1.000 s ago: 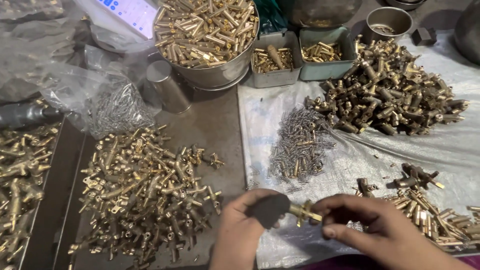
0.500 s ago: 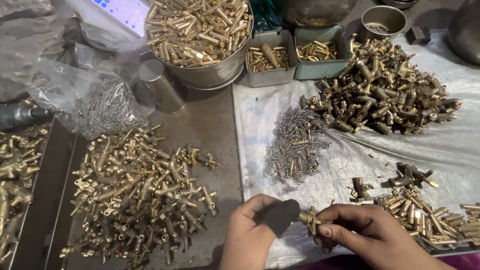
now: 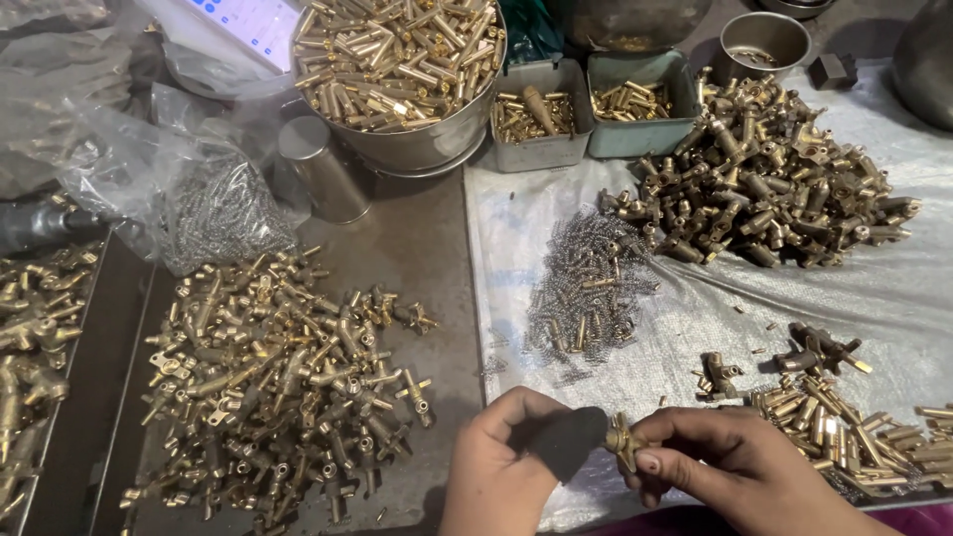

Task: The recorder is manually assembling small brass components, including pins and springs, at a workbench.

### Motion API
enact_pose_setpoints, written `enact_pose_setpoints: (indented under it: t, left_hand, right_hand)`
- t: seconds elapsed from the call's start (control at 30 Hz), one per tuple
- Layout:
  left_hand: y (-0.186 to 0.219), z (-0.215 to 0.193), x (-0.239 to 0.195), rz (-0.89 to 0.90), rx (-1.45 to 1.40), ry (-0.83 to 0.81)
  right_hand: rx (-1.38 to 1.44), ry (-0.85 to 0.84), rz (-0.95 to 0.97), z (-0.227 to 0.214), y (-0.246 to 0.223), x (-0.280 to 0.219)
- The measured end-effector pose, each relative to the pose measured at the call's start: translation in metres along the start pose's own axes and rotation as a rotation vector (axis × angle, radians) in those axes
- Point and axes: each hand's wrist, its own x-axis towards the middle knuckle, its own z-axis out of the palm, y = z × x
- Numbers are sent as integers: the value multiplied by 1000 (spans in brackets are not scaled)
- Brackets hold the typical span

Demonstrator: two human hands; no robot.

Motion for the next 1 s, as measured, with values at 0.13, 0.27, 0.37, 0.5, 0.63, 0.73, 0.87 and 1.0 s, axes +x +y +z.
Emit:
enact_pose_setpoints:
  t: [0.13, 0.27, 0.37, 0.5, 0.63, 0.73, 0.87, 1.0]
  left_hand:
    - [14, -3, -8, -10, 95, 12]
    - [6, -16, -14, 96, 398, -108]
    - [-11, -29, -13, 150, 637, -95]
    - [-6, -62, -5, 377, 1240, 241]
    - [25, -87, -11, 164, 1493, 385]
    - [50, -112, -21, 168, 1331, 617]
    - [75, -156, -12, 329, 1544, 769]
    - [78, -170, 1, 384, 1707, 682]
  right_hand:
    - [23, 10, 8, -3, 6, 2]
    - [-339, 85, 109, 4, -7, 7]
    - [-556, 98, 95, 7, -10, 10]
    - [-661, 129, 5, 6, -16, 10]
    - [-660, 132, 64, 4, -17, 11]
    - [-693, 90, -2, 1, -13, 11]
    - [-681, 80, 17, 3, -14, 10]
    - [-638, 92, 64, 3, -18, 9]
